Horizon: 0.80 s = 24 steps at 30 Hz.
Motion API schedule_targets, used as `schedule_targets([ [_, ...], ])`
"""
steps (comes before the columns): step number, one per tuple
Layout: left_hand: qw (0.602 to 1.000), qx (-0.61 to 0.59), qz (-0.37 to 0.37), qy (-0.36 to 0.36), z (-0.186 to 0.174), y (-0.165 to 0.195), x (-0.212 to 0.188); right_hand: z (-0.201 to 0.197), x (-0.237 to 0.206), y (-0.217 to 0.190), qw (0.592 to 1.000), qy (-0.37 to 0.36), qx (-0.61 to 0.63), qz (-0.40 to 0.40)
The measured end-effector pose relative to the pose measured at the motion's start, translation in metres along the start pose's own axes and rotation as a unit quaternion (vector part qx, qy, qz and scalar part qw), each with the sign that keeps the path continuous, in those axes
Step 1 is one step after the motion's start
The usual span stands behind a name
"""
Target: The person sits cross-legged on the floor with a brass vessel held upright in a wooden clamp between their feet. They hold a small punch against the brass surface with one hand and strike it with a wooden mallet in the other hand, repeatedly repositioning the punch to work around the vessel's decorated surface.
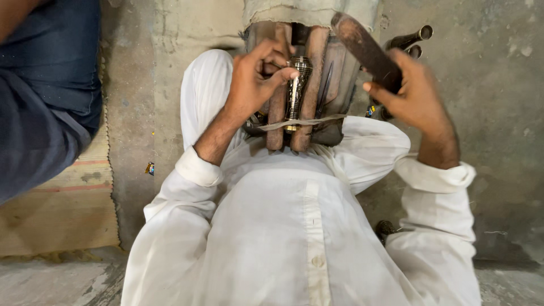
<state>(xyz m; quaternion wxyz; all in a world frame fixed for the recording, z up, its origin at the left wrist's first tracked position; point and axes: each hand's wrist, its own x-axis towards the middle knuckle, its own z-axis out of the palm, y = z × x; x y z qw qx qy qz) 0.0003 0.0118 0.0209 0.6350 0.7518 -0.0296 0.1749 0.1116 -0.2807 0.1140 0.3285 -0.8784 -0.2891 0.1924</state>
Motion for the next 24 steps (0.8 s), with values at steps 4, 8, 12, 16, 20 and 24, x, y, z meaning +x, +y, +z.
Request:
schedule_targets([
  [4, 0.997, 0.037, 0.034, -0.059, 0.004, 0.007, 0.007, 0.032, -0.018, 0.024, 0.997, 0.009, 0.075, -0.022],
  [8, 0.996, 0.084, 0.007, -0.021, 0.011, 0.011, -0.003, 0.038, -0.027, 0.025, 0.998, 0.012, 0.059, 0.019],
  [12, 0.996, 0.08, -0.02, 0.037, 0.022, 0.011, -0.023, 0.026, -0.027, 0.01, 0.999, 0.029, -0.007, 0.04],
  [16, 0.989, 0.125, 0.003, 0.077, 0.028, 0.008, -0.029, 0.012, -0.015, -0.014, 0.97, 0.122, -0.159, -0.141],
  [20, 0.983, 0.158, 0.045, 0.078, 0.028, 0.007, -0.027, -0.001, -0.003, -0.04, 0.915, 0.219, -0.211, -0.264],
  [24, 0.972, 0.212, 0.093, 0.032, 0.023, 0.011, -0.025, -0.022, -0.002, -0.058, 0.846, 0.174, -0.41, -0.294],
])
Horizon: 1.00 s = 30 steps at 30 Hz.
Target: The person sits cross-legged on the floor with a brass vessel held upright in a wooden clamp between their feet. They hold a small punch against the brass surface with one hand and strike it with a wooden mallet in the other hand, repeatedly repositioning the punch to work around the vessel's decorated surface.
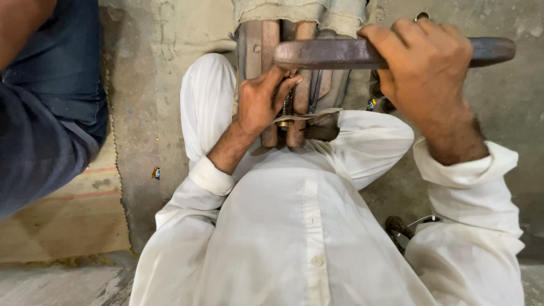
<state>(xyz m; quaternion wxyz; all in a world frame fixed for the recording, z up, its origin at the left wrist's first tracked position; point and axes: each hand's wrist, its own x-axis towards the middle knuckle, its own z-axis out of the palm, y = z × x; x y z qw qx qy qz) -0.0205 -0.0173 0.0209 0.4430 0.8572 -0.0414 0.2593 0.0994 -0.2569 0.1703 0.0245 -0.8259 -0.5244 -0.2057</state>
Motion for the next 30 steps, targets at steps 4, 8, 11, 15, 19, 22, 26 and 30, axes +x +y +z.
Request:
schedule_targets([
  [4, 0.999, 0.004, -0.025, -0.035, -0.004, 0.002, 0.011, -0.007, 0.003, 0.005, 0.998, 0.003, 0.059, 0.031],
  [8, 0.998, -0.003, -0.028, -0.052, -0.008, 0.004, 0.025, -0.008, -0.005, 0.008, 0.995, -0.051, 0.05, 0.072],
  [11, 0.997, 0.008, -0.038, -0.067, -0.011, 0.006, 0.027, -0.007, -0.008, 0.011, 0.994, -0.056, 0.061, 0.073],
  [15, 0.998, 0.007, -0.025, -0.064, -0.009, 0.005, 0.028, -0.008, -0.008, 0.014, 0.983, -0.077, 0.113, 0.121],
  [19, 0.995, 0.013, -0.048, -0.086, -0.007, 0.001, 0.027, -0.004, -0.008, 0.015, 0.99, -0.04, 0.093, 0.097],
  [22, 0.994, 0.02, -0.058, -0.089, -0.007, -0.001, 0.025, -0.001, -0.011, 0.02, 0.975, -0.02, 0.179, 0.133],
  [26, 0.995, 0.038, -0.028, -0.083, -0.007, -0.001, 0.023, 0.0, -0.017, 0.022, 0.979, -0.022, 0.157, 0.128],
  [30, 0.995, 0.031, 0.011, -0.099, -0.007, 0.002, 0.026, 0.003, -0.023, 0.018, 0.995, -0.042, 0.066, 0.061],
])
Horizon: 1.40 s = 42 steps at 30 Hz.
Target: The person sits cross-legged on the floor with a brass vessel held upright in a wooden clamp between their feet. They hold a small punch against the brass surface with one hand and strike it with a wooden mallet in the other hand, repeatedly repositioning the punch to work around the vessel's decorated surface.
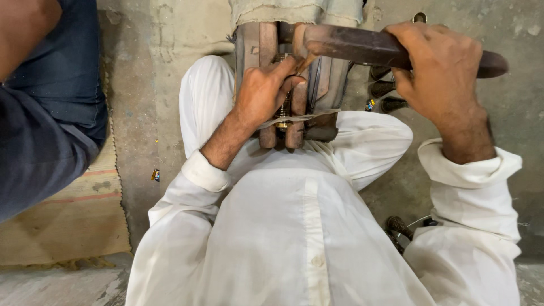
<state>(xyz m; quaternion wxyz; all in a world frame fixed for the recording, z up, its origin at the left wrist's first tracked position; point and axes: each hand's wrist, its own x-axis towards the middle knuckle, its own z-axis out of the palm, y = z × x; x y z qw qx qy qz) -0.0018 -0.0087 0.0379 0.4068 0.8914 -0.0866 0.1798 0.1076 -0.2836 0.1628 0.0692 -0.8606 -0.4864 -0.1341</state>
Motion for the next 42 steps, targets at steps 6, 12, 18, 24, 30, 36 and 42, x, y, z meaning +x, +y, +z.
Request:
schedule_targets([
  [6, 0.995, -0.002, -0.02, -0.096, -0.005, -0.001, 0.018, 0.009, -0.013, 0.004, 0.997, -0.036, 0.035, 0.062],
  [12, 0.99, 0.015, 0.018, -0.137, -0.004, -0.003, 0.035, 0.026, -0.042, 0.009, 0.98, -0.066, 0.094, 0.163],
  [18, 0.984, 0.03, 0.06, -0.164, -0.001, -0.007, 0.041, 0.047, -0.063, 0.013, 0.976, -0.06, 0.097, 0.185],
  [24, 0.982, 0.036, 0.051, -0.179, -0.003, -0.011, 0.039, 0.057, -0.069, 0.006, 0.837, 0.077, 0.439, 0.316],
  [30, 0.983, 0.014, 0.06, -0.174, -0.003, -0.009, 0.04, 0.047, -0.069, 0.002, 0.978, -0.072, 0.055, 0.19],
  [36, 0.985, -0.023, 0.065, -0.155, -0.012, -0.008, 0.039, 0.057, -0.067, 0.004, 0.846, 0.079, 0.448, 0.277],
  [42, 0.987, 0.001, 0.042, -0.155, -0.014, -0.009, 0.034, 0.049, -0.053, -0.006, 0.958, 0.027, 0.183, 0.217],
])
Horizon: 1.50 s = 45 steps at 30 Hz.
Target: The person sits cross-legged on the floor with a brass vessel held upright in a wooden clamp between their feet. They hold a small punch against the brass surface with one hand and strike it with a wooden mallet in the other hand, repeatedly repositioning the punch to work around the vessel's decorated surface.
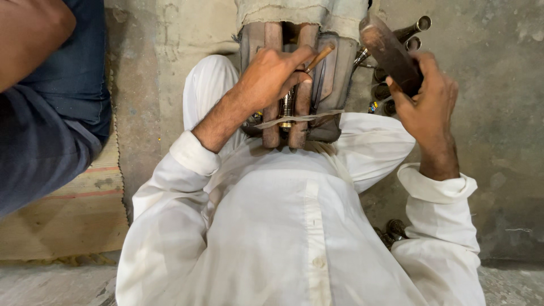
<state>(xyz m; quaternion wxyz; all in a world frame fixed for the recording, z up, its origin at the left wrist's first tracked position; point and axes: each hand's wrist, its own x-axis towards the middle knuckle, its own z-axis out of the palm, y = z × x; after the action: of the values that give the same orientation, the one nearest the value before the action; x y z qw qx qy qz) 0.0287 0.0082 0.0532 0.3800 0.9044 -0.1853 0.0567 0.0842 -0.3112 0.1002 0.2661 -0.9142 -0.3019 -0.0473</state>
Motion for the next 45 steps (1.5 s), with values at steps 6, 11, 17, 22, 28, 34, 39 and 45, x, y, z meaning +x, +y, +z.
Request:
schedule_targets([
  [6, 0.999, -0.013, -0.012, 0.03, 0.004, 0.0, -0.002, -0.019, 0.022, -0.03, 0.989, -0.018, -0.106, -0.099],
  [11, 0.994, -0.078, 0.016, 0.079, 0.001, 0.0, -0.003, -0.021, 0.023, -0.02, 0.989, -0.074, -0.126, -0.033],
  [17, 0.999, -0.016, 0.038, -0.023, -0.004, -0.005, 0.009, 0.009, 0.004, 0.001, 0.999, -0.045, -0.011, 0.007],
  [22, 0.998, 0.0, 0.036, -0.045, -0.006, -0.003, 0.011, 0.009, -0.011, 0.006, 0.997, 0.011, 0.063, 0.04],
  [28, 0.999, 0.007, 0.02, -0.04, -0.005, 0.002, 0.011, -0.007, -0.005, 0.0, 0.998, -0.005, -0.054, -0.024],
  [34, 0.99, -0.098, 0.042, 0.092, -0.005, -0.013, -0.008, 0.006, -0.014, 0.005, 0.997, -0.054, -0.028, 0.048],
  [39, 0.969, -0.148, -0.087, 0.179, 0.002, -0.033, -0.039, 0.061, -0.04, 0.033, 0.916, -0.054, 0.336, 0.214],
  [45, 0.961, -0.155, -0.149, 0.171, 0.014, -0.029, -0.051, 0.119, -0.085, 0.027, 0.783, -0.114, 0.416, 0.449],
])
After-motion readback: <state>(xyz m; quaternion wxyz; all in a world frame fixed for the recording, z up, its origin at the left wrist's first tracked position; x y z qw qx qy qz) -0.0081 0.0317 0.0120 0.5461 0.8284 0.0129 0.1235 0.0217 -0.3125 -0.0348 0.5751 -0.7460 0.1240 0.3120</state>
